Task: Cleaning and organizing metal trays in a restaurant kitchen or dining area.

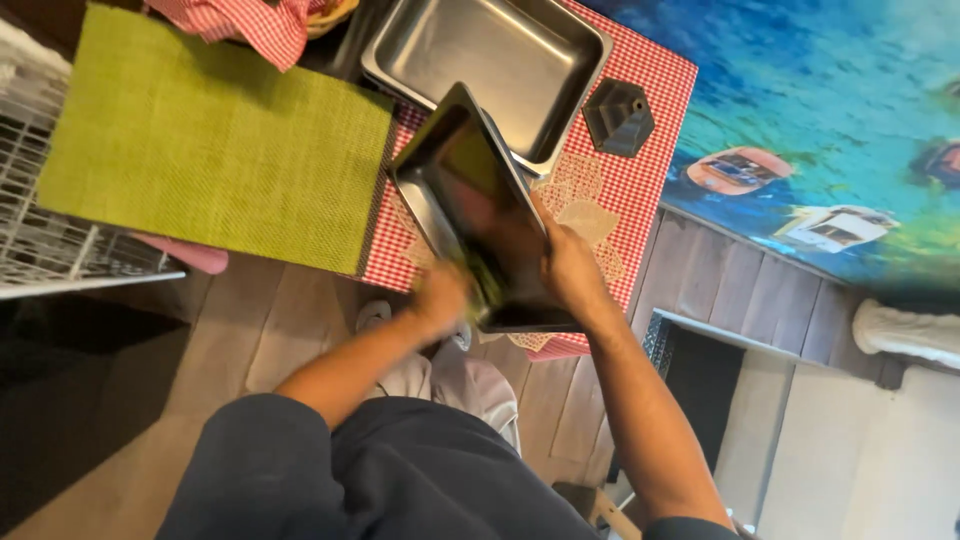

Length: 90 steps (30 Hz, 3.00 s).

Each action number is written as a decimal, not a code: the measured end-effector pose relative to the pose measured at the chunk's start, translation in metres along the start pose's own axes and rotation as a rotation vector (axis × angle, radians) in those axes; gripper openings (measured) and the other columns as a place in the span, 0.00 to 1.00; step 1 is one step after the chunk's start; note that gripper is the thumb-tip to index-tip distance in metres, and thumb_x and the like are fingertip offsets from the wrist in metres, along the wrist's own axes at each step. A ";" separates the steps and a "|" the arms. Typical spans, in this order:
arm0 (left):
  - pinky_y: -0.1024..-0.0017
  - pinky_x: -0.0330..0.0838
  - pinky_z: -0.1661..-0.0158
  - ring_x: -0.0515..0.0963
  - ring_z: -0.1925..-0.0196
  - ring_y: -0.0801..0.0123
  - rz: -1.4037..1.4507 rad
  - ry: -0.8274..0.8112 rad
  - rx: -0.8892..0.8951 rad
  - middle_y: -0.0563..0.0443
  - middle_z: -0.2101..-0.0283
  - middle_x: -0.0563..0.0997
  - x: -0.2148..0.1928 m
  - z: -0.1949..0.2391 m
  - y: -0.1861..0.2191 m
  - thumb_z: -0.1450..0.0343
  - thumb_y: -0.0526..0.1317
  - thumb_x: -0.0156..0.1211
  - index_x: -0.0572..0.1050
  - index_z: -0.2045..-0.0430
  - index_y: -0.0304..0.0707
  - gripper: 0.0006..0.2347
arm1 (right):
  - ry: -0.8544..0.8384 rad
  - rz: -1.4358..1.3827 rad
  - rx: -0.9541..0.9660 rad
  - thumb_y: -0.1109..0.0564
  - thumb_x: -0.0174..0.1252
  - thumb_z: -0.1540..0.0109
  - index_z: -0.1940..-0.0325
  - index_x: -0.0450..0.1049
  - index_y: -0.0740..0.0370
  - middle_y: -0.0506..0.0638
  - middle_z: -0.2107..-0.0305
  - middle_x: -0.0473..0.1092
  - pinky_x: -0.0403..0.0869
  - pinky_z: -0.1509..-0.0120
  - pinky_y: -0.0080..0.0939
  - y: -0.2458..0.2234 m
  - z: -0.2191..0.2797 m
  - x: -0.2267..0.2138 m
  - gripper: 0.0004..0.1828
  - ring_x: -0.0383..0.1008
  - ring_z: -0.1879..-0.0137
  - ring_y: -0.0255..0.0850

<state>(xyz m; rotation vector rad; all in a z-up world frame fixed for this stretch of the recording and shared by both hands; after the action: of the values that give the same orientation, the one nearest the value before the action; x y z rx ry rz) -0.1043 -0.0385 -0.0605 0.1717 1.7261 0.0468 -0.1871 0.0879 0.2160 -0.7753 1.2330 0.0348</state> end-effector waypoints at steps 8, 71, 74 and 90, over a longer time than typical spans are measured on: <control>0.54 0.72 0.63 0.79 0.61 0.51 0.228 0.029 0.217 0.43 0.67 0.81 -0.111 -0.058 -0.064 0.41 0.49 0.63 0.82 0.77 0.39 0.13 | -0.014 0.030 0.091 0.73 0.52 0.47 0.21 0.52 0.50 0.72 0.56 0.71 0.71 0.42 0.60 -0.046 0.008 -0.007 0.50 0.72 0.51 0.68; 0.51 0.68 0.50 0.77 0.54 0.47 0.402 0.433 0.251 0.41 0.61 0.81 -0.248 -0.090 0.008 0.41 0.44 0.65 0.80 0.63 0.39 0.16 | 0.093 -1.212 0.294 0.64 0.48 0.43 0.38 0.69 0.69 0.50 0.67 0.69 0.72 0.65 0.38 0.109 0.058 0.133 0.28 0.69 0.67 0.38; 0.52 0.70 0.48 0.78 0.51 0.46 0.452 0.545 0.114 0.39 0.56 0.82 -0.242 -0.093 0.016 0.40 0.42 0.62 0.79 0.61 0.37 0.16 | 0.057 -1.266 0.322 0.63 0.47 0.44 0.37 0.68 0.65 0.49 0.66 0.69 0.72 0.64 0.37 0.084 0.076 0.131 0.29 0.69 0.65 0.37; 0.55 0.64 0.31 0.72 0.32 0.50 0.097 -0.120 0.705 0.51 0.37 0.76 -0.228 -0.022 0.048 0.35 0.41 0.56 0.71 0.39 0.53 0.25 | 0.111 -1.819 0.466 0.60 0.54 0.32 0.43 0.67 0.80 0.60 0.64 0.73 0.78 0.63 0.43 0.239 0.083 0.231 0.19 0.76 0.66 0.46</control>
<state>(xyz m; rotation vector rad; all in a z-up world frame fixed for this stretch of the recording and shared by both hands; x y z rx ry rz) -0.0865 -0.0214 0.1724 0.7604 1.5512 -0.4963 -0.1350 0.2257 -0.0940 -1.2122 0.2277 -1.7034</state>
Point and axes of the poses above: each hand's wrist, its own z-axis away from the middle knuckle, its own x-axis out of the palm, y = z × x, the point moved 8 cm from there along -z, towards the middle knuckle
